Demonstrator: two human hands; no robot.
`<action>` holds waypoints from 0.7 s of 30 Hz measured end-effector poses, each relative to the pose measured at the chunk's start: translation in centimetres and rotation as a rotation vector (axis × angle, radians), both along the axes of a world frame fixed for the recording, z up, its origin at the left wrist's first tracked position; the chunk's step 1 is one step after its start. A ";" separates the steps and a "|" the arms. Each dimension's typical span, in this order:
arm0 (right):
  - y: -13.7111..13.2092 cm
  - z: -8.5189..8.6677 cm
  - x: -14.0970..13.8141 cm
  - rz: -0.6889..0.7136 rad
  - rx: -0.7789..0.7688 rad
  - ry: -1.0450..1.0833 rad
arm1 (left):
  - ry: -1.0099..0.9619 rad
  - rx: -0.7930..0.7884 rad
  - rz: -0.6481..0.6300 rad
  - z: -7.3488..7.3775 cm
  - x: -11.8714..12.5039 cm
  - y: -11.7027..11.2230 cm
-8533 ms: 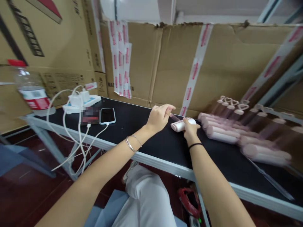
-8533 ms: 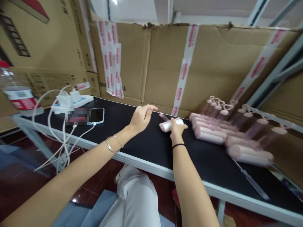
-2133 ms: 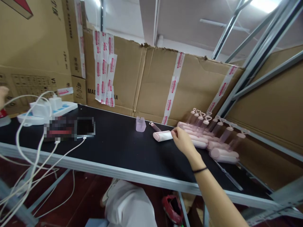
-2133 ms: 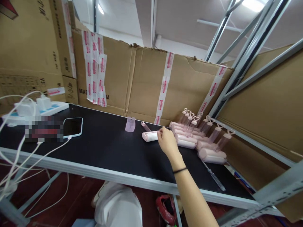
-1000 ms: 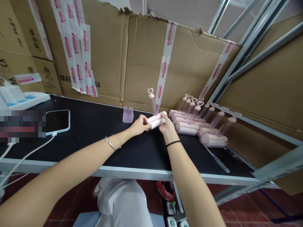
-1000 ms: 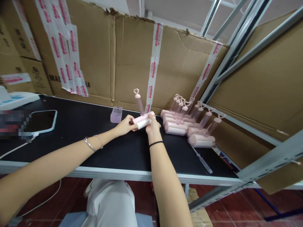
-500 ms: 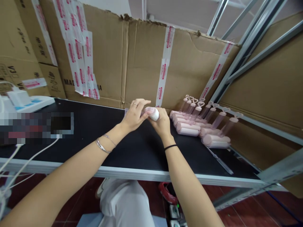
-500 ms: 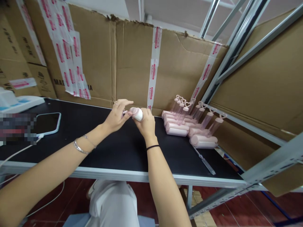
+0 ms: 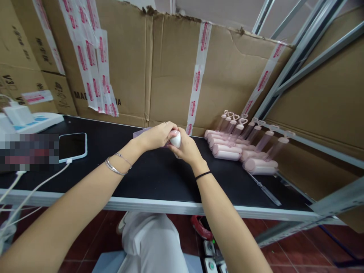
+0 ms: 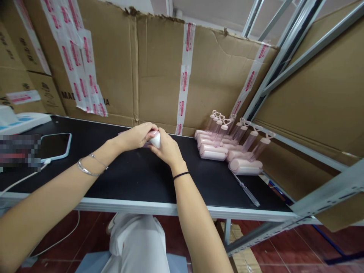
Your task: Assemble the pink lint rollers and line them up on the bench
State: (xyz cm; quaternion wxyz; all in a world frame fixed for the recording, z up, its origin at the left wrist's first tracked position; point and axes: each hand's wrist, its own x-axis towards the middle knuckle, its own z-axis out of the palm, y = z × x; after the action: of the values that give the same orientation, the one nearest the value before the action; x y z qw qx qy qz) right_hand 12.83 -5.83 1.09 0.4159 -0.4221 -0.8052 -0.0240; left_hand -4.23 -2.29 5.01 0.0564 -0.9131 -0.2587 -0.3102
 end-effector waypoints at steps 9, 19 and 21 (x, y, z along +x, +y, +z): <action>0.6 0.1 -0.3 0.123 0.034 0.088 | 0.114 0.212 0.075 0.2 0.1 0.6; 0.8 0.3 -0.4 0.133 0.021 0.157 | 0.036 0.135 0.067 0.5 -0.2 0.5; 0.8 0.1 -0.5 0.119 -0.001 0.194 | 0.003 0.143 0.056 0.3 0.0 0.7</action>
State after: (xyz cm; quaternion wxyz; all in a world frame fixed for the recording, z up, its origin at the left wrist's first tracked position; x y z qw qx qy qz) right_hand 12.35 -5.01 1.23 0.4922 -0.3742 -0.7848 0.0422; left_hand -4.25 -1.54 5.29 0.1305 -0.8996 -0.2610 -0.3249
